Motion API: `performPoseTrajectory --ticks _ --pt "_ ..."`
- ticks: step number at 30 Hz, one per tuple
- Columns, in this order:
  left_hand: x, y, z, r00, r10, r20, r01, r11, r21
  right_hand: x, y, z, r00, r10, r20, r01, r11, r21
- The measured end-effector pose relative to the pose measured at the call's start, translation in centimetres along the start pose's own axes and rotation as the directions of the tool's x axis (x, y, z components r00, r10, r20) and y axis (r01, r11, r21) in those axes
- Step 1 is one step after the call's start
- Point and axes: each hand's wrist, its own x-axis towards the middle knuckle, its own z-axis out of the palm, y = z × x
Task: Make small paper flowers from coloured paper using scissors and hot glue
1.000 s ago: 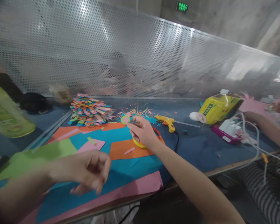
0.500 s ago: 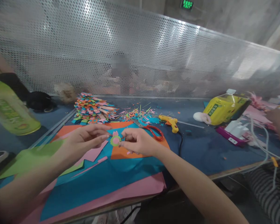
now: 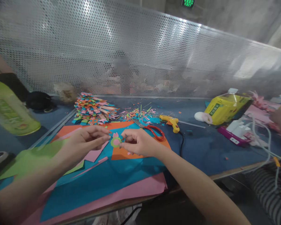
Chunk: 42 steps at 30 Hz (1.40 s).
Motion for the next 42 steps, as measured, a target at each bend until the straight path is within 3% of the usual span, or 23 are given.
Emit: performPoseTrajectory --ticks 6,10,13,15,18,20,23,25,30,42 --pt "0.1 -0.2 -0.1 1.0 -0.01 0.011 0.01 0.999 -0.037 0.0 0.1 0.0 1.0 -0.007 -0.03 0.007 1.0 -0.016" --pt "0.3 -0.3 -0.4 0.998 -0.028 -0.062 0.023 0.996 -0.085 0.2 0.5 0.0 0.993 -0.014 -0.114 0.01 0.999 -0.036" --pt "0.4 -0.4 -0.5 0.994 -0.082 -0.079 0.07 0.988 -0.138 0.2 0.8 -0.2 0.951 -0.168 -0.258 0.099 0.96 -0.261" --pt "0.2 -0.4 -0.3 0.99 -0.137 -0.021 0.13 0.974 -0.186 0.0 1.1 -0.7 0.865 -0.399 -0.304 0.171 0.804 -0.569" --pt "-0.2 -0.3 0.1 0.96 -0.232 0.157 0.269 0.922 -0.278 -0.6 1.2 -1.5 0.701 -0.705 -0.109 0.225 0.363 -0.904" --pt "-0.5 -0.1 0.5 0.933 -0.256 0.252 0.334 0.876 -0.347 -1.0 1.1 -1.9 0.617 -0.784 0.075 0.257 0.111 -0.96" --pt "-0.9 0.3 0.7 0.888 -0.258 0.38 0.408 0.824 -0.394 -1.4 0.8 -1.9 0.553 -0.797 0.245 0.293 -0.089 -0.952" --pt "-1.1 0.4 0.6 0.867 -0.25 0.431 0.43 0.813 -0.393 -1.4 0.5 -1.7 0.538 -0.797 0.275 0.295 -0.128 -0.947" --pt "-1.3 0.3 0.5 0.901 -0.173 0.399 0.334 0.863 -0.378 -1.5 0.2 -1.1 0.545 -0.794 0.269 0.266 -0.141 -0.954" --pt "-1.4 0.3 0.6 0.902 -0.216 0.374 0.346 0.88 -0.325 -1.5 -0.5 -1.0 0.527 -0.785 0.325 0.202 -0.255 -0.945"
